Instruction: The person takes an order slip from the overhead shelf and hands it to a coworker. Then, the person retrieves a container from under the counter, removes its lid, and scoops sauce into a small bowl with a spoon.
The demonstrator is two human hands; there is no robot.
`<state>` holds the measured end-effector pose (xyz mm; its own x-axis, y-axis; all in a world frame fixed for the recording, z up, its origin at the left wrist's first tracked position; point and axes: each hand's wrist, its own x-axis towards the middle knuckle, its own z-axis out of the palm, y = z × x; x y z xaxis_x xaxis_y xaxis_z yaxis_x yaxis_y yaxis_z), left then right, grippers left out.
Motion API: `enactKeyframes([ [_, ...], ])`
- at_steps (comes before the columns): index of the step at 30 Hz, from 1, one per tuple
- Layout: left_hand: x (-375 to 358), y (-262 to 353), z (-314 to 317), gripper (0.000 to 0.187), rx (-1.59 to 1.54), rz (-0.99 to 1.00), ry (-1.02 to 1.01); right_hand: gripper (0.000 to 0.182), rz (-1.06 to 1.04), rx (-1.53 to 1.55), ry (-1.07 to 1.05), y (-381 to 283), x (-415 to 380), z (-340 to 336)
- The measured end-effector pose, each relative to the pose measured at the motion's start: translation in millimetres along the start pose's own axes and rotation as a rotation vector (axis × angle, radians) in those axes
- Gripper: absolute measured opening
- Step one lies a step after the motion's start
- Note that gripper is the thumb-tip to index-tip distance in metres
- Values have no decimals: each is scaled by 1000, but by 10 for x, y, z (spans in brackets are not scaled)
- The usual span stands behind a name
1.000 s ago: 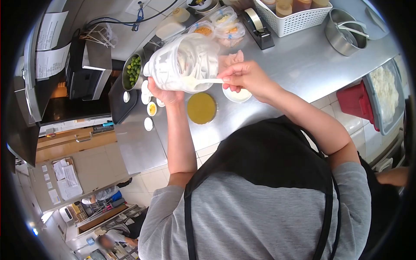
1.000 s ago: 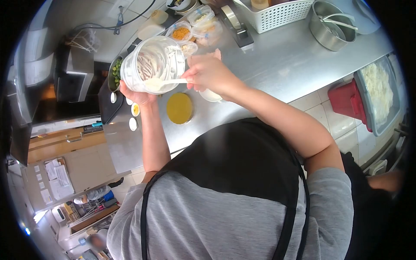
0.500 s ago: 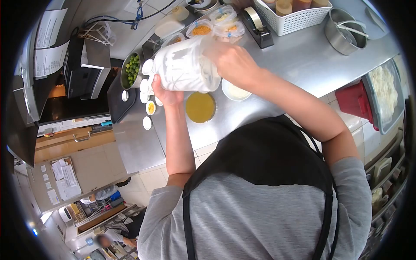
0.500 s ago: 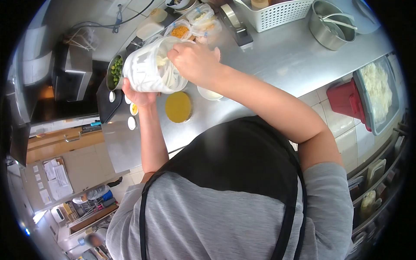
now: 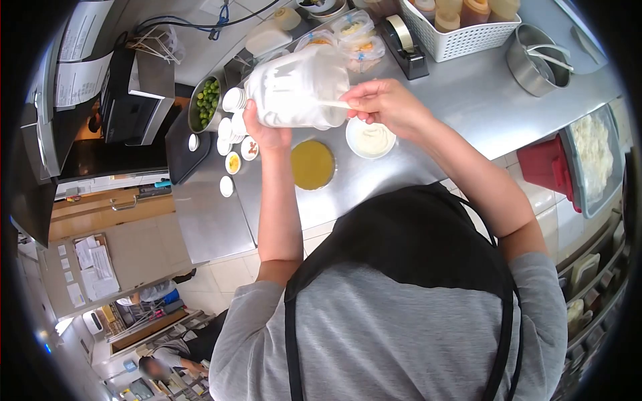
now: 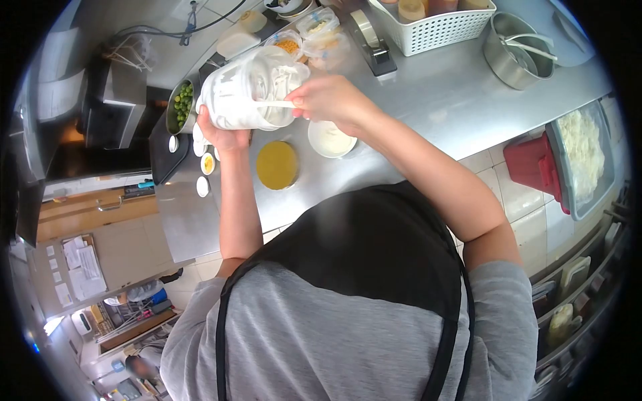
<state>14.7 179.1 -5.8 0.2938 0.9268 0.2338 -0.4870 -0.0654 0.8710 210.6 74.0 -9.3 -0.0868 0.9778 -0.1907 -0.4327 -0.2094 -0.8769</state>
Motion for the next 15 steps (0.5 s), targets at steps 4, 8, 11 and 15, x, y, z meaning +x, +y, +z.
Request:
enactKeyframes([
  [4,27,-8,-233,69,-70,-17,12,18,-57,93,21,31,-85,-89],
  [8,-27,10,-445,73,-25,15,77,19,-107,-6,43,-8,-206,-207],
  [11,-121,66,-590,74,4,28,108,19,-87,-38,104,54,-328,-358],
  [15,-295,156,-759,71,-25,33,142,20,-570,-632,374,139,-659,-383],
])
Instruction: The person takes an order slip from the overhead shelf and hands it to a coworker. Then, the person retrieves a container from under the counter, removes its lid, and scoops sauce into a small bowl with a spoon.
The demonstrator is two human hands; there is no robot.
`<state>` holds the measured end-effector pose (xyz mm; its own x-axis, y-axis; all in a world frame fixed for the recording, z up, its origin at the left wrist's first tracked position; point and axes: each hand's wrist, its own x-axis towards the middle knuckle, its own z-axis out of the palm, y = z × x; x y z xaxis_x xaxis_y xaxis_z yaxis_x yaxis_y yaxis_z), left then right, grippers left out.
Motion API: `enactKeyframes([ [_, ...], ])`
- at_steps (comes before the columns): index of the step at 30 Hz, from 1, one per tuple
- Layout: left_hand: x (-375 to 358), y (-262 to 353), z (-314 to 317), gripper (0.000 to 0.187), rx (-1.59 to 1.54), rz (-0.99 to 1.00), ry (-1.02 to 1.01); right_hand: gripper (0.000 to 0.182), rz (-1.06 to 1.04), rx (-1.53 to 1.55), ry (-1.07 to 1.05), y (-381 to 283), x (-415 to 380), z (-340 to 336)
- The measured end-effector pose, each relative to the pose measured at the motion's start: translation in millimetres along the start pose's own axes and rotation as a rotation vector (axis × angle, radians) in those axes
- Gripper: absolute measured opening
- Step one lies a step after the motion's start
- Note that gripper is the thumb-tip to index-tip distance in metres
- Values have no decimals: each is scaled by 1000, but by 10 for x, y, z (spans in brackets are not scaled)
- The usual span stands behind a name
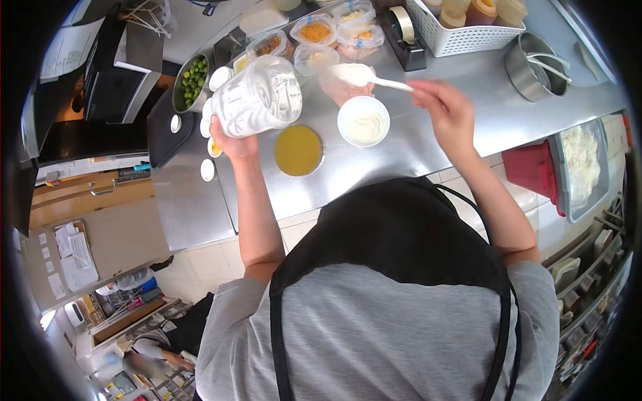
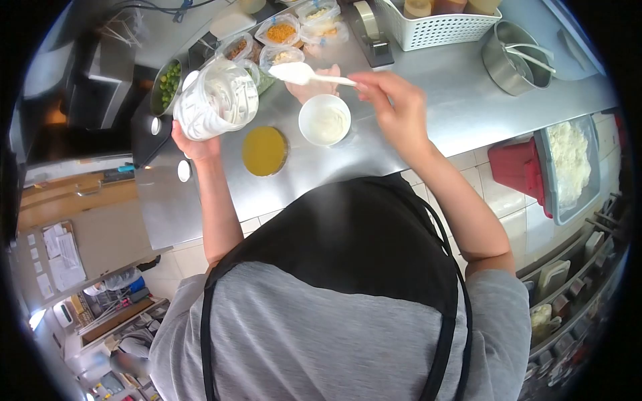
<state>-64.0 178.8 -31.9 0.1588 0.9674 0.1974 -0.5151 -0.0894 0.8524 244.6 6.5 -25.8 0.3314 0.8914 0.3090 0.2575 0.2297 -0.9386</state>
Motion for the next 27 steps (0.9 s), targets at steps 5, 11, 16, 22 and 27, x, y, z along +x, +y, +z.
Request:
enactKeyframes([
  [5,-79,52,-91,72,0,37,58,31,-727,-581,-114,650,-300,117],
  [11,-149,84,-49,71,-48,18,96,34,-648,-603,-112,603,-276,138],
  [16,-192,66,-112,72,-122,32,108,31,-571,-608,-131,756,-257,185],
  [22,-301,172,-173,71,-168,52,173,42,-314,-606,-219,729,-90,345],
  [27,-420,286,-322,70,-147,100,218,94,-341,-1009,-429,426,-10,709],
])
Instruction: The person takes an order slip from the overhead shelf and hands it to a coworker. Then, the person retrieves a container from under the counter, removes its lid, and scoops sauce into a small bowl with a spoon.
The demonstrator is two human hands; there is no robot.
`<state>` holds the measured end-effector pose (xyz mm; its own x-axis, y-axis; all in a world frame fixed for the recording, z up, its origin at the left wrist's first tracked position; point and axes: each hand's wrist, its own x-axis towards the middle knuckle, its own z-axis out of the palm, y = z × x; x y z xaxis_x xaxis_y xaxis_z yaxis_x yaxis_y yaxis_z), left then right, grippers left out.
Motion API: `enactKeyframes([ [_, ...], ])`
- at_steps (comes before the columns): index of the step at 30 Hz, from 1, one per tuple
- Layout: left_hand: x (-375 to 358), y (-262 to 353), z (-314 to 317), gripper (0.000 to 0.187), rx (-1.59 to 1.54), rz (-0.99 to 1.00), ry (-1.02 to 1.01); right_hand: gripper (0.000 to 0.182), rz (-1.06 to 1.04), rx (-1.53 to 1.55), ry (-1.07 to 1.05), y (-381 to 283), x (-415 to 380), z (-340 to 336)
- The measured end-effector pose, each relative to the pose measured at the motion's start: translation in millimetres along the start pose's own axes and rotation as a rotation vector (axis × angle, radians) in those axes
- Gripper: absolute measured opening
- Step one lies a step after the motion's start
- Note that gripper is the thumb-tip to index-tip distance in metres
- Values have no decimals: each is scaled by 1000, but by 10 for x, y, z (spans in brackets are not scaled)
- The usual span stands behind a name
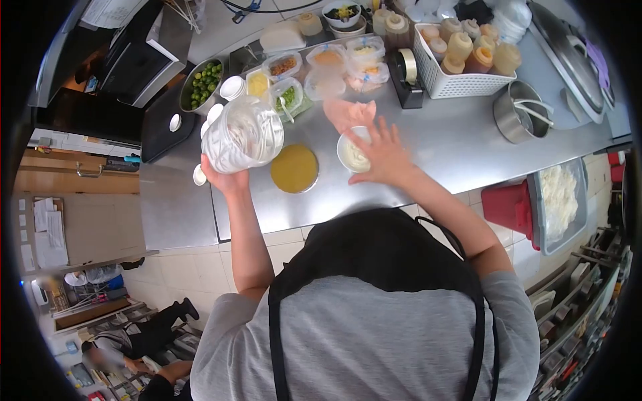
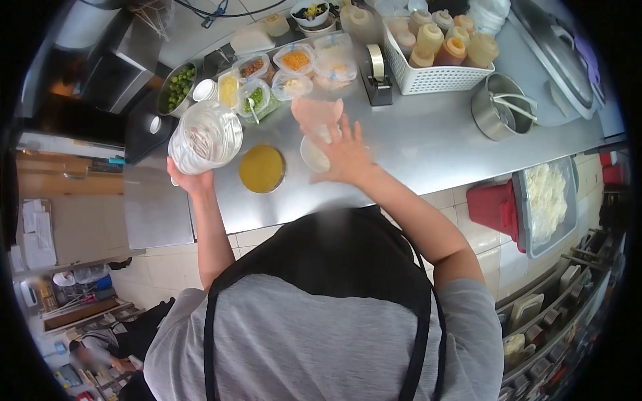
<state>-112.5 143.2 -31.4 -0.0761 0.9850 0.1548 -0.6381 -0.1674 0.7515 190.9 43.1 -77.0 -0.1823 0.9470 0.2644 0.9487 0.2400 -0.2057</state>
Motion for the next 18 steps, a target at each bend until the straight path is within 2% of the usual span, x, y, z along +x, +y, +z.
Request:
enactKeyframes([
  [2,-66,83,-46,71,-24,1,8,109,-17,-24,-306,-111,85,0],
  [6,-141,263,-206,71,-41,45,48,108,-8,12,-242,-56,161,248],
  [8,-205,397,-251,71,-45,69,86,110,68,133,-309,-52,190,273],
  [10,-250,525,-331,71,-37,122,202,111,71,143,-323,-54,208,262],
  [12,-289,649,-436,70,-57,161,223,112,71,153,-332,-29,255,246],
  [14,-338,785,-555,70,-73,201,245,113,139,217,-304,-23,319,234],
  [18,-468,1002,-742,70,-118,273,311,116,79,190,-186,-137,571,-22],
])
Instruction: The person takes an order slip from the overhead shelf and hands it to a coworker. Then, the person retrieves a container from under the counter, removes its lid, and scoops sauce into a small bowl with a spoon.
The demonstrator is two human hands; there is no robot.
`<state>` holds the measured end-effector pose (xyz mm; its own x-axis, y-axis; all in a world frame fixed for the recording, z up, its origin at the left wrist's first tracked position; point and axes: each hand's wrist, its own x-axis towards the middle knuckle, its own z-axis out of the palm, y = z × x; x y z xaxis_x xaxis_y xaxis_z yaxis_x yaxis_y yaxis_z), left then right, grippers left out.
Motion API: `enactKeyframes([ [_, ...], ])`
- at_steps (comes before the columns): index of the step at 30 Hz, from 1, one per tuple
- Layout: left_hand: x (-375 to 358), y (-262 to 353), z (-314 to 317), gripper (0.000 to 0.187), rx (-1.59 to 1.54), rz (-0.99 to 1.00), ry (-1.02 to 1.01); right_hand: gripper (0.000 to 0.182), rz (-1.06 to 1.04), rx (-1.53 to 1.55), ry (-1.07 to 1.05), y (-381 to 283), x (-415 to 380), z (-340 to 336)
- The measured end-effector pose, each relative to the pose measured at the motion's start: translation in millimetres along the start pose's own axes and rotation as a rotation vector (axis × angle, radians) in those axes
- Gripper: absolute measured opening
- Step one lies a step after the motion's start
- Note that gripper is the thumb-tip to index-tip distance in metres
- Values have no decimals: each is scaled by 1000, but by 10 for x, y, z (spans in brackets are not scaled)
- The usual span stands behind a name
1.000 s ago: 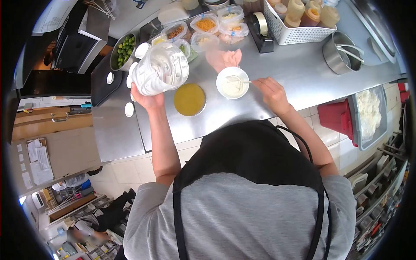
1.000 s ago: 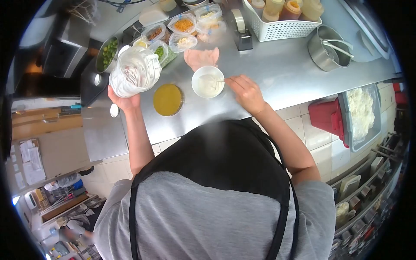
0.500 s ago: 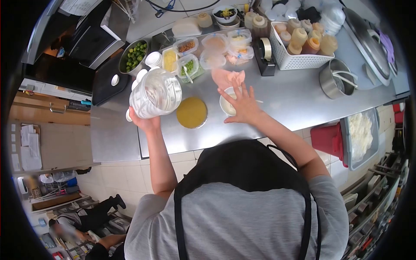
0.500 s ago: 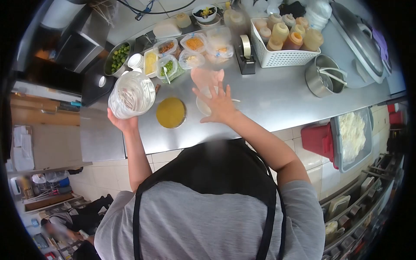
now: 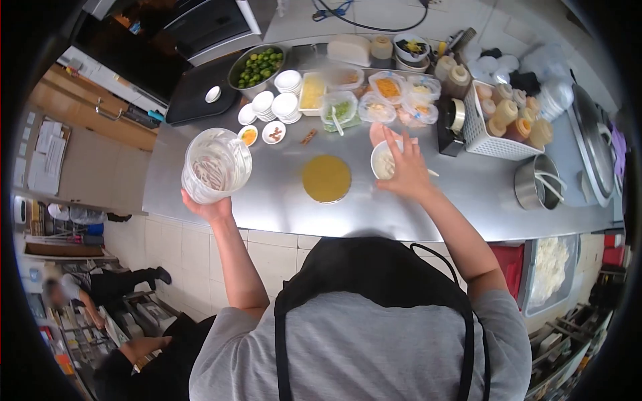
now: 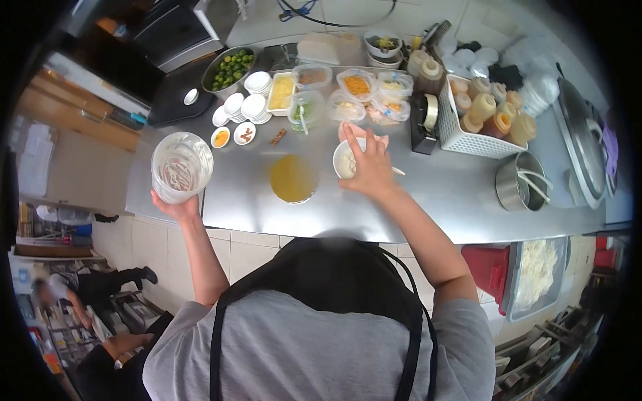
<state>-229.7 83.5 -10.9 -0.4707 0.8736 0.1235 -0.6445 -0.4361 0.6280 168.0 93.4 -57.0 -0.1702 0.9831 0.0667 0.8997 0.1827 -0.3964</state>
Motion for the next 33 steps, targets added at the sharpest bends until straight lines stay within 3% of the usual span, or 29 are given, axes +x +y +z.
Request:
enactKeyframes([
  [6,-14,185,-309,71,-116,34,63,114,-158,134,99,-673,495,-345],
  [8,-32,224,-395,71,-142,24,53,113,-296,252,98,-901,704,-229],
  [10,-40,229,-443,70,-138,11,93,111,-284,203,65,-1141,912,35],
  [13,-27,252,-544,69,-130,14,105,110,-413,229,192,-1370,1196,555],
  [20,-92,415,-785,67,-143,-19,139,110,-318,153,164,-1432,1487,1223],
  [22,-53,464,-915,67,-96,-17,136,111,-302,111,119,-1423,1489,1196],
  [27,90,514,-1011,69,-108,-43,119,115,-36,-110,-106,-1421,1433,761],
  [33,287,397,-1004,70,-136,-73,76,114,-39,15,-112,-1584,1440,897],
])
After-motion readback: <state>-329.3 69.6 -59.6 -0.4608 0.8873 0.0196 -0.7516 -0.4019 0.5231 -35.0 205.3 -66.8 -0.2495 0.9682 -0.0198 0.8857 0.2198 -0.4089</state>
